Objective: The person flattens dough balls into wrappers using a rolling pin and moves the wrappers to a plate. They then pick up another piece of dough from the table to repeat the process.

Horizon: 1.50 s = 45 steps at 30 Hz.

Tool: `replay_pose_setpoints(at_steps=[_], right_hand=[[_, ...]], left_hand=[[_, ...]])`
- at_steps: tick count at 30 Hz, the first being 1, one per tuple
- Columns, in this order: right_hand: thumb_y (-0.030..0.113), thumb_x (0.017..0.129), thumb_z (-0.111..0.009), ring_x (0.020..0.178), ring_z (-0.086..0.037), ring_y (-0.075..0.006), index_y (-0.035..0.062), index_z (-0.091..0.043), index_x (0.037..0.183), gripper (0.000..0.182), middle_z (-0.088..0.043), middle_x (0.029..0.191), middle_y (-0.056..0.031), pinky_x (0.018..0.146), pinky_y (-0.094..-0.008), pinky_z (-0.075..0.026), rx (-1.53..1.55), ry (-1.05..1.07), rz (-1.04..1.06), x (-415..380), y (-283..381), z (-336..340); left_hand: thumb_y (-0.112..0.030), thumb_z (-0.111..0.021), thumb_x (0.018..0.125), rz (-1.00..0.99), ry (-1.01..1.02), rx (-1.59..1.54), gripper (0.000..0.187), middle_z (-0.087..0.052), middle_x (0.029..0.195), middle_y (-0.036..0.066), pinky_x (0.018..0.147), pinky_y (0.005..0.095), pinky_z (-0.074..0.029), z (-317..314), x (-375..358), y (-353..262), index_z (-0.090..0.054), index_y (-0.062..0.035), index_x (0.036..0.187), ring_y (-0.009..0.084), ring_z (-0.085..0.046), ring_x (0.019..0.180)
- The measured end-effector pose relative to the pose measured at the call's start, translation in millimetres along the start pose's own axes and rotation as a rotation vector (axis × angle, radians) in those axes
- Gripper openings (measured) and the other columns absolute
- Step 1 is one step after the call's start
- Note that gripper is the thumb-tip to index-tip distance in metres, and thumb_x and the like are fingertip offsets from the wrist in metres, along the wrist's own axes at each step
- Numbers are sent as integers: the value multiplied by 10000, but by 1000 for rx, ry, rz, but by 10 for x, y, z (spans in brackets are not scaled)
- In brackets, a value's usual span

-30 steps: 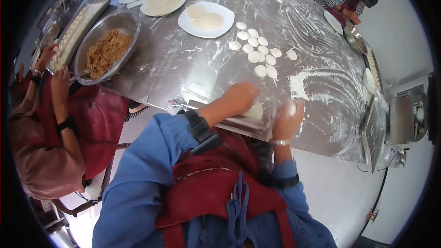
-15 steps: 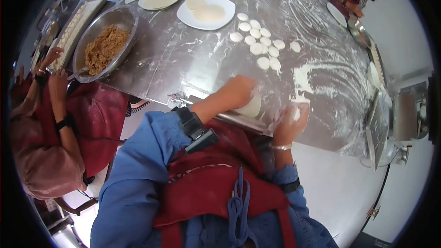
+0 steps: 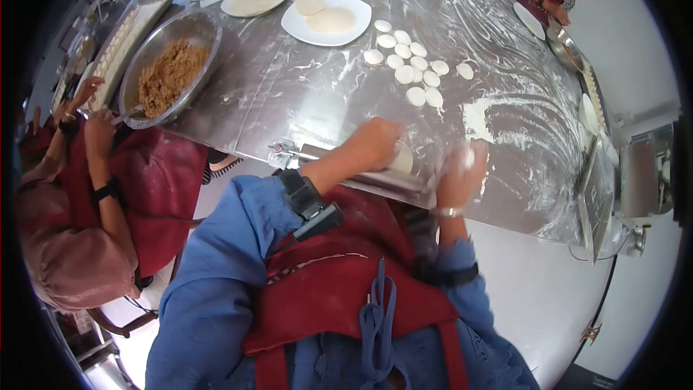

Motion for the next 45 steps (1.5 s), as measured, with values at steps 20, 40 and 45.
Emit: replay_pose_setpoints(at_steps=[20, 40, 45], right_hand=[[51, 767, -515, 563, -472, -212, 21, -429, 771, 91, -458, 654, -103, 550, -327, -395, 81, 17, -19, -5, -186, -10], [71, 816, -490, 556, -448, -160, 14, -435, 745, 106, -455, 641, -80, 516, -287, -377, 242, 79, -125, 6, -103, -93], [68, 796, -495, 568, -440, -156, 17, -432, 737, 100, -436, 631, -73, 533, -296, -380, 71, 59, 30, -24, 134, 59]], left_hand=[[-111, -570, 763, 175, -643, -74, 292, -591, 1027, 181, 846, 354, -441, 1531, 375, 709, -569, -10, 1037, 320, -568, 950], [-110, -669, 662, 24, -6, 123, 186, -565, 713, 133, 602, 379, -428, 331, 93, 255, -533, -38, 767, 315, -551, 669], [-39, -631, 664, -4, 155, -157, 136, -595, 769, 149, 649, 385, -442, 45, 65, 16, -552, -33, 774, 329, -576, 758]])
Point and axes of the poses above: each hand's wrist, its own x-axis towards the middle knuckle, its own z-axis out of the back of the hand, y = z × x, the point moved 9 cm from there along x, towards the middle knuckle
